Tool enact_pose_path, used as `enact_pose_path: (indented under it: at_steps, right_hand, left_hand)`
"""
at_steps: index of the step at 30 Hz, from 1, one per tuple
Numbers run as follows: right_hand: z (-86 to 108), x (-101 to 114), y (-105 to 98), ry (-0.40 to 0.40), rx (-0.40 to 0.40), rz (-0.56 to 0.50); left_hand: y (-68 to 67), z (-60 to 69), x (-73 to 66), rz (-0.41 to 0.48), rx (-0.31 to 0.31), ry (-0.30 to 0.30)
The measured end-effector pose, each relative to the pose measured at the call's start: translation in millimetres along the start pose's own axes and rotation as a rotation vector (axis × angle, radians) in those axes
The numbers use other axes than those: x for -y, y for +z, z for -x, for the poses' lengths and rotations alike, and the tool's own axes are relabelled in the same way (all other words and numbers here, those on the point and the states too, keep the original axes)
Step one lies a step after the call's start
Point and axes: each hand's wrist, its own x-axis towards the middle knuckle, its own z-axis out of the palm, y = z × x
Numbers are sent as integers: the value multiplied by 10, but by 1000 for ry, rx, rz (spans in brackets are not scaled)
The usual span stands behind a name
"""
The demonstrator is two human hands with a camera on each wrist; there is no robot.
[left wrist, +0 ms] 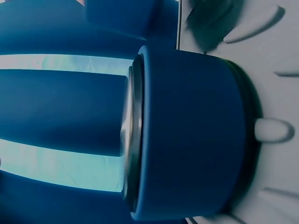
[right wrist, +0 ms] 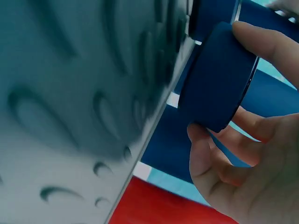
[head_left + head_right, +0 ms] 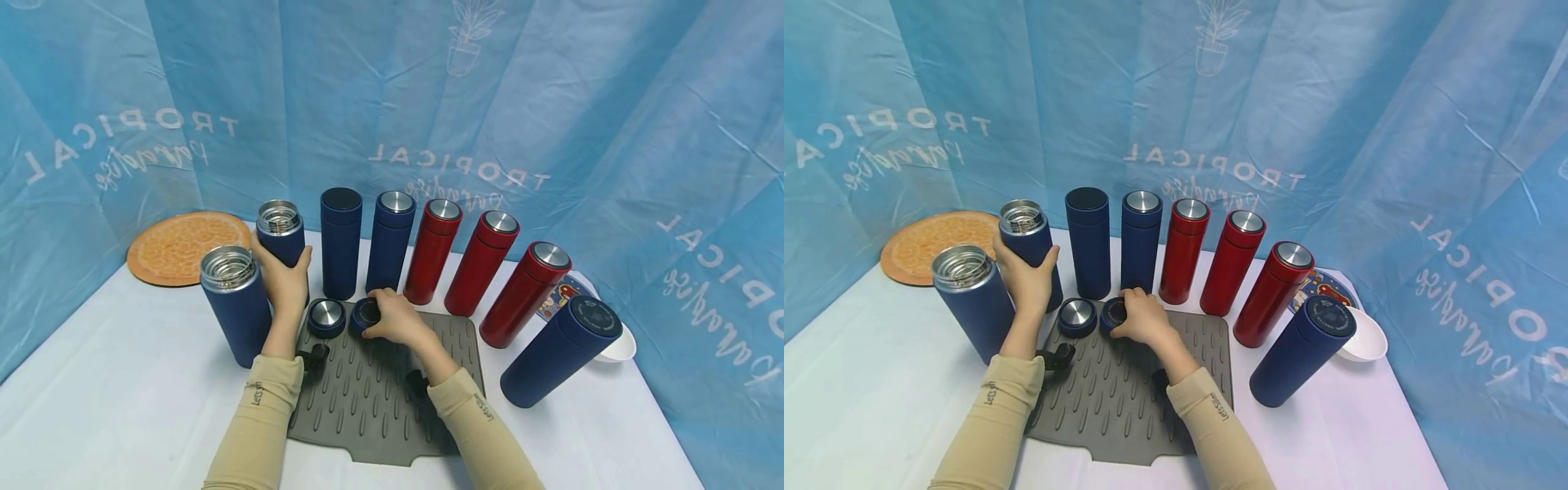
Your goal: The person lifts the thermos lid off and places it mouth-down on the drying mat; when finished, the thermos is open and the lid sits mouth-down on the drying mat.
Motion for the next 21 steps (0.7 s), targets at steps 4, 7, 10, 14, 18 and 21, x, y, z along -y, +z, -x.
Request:
enact_pose_path:
  at_steps: [4, 7, 10, 14, 18, 21]
  right_hand:
    - [-30, 34, 53, 18, 19, 65]
    - [-39, 36, 89, 41, 35, 78]
    - [-44, 25, 115, 53, 41, 64]
    - [-48, 12, 130, 57, 40, 37]
    - [-47, -1, 139, 60, 49, 24]
    - [-39, -21, 138, 61, 58, -4]
  left_hand:
    - [-3, -2, 0, 4, 3, 1]
    - [-6, 6, -1, 6, 9, -2]
    - [-7, 14, -2, 1, 14, -5]
    - [-10, 15, -4, -4, 13, -8]
    - [-11, 14, -8, -8, 11, -13]
    - [-12, 13, -11, -8, 11, -11]
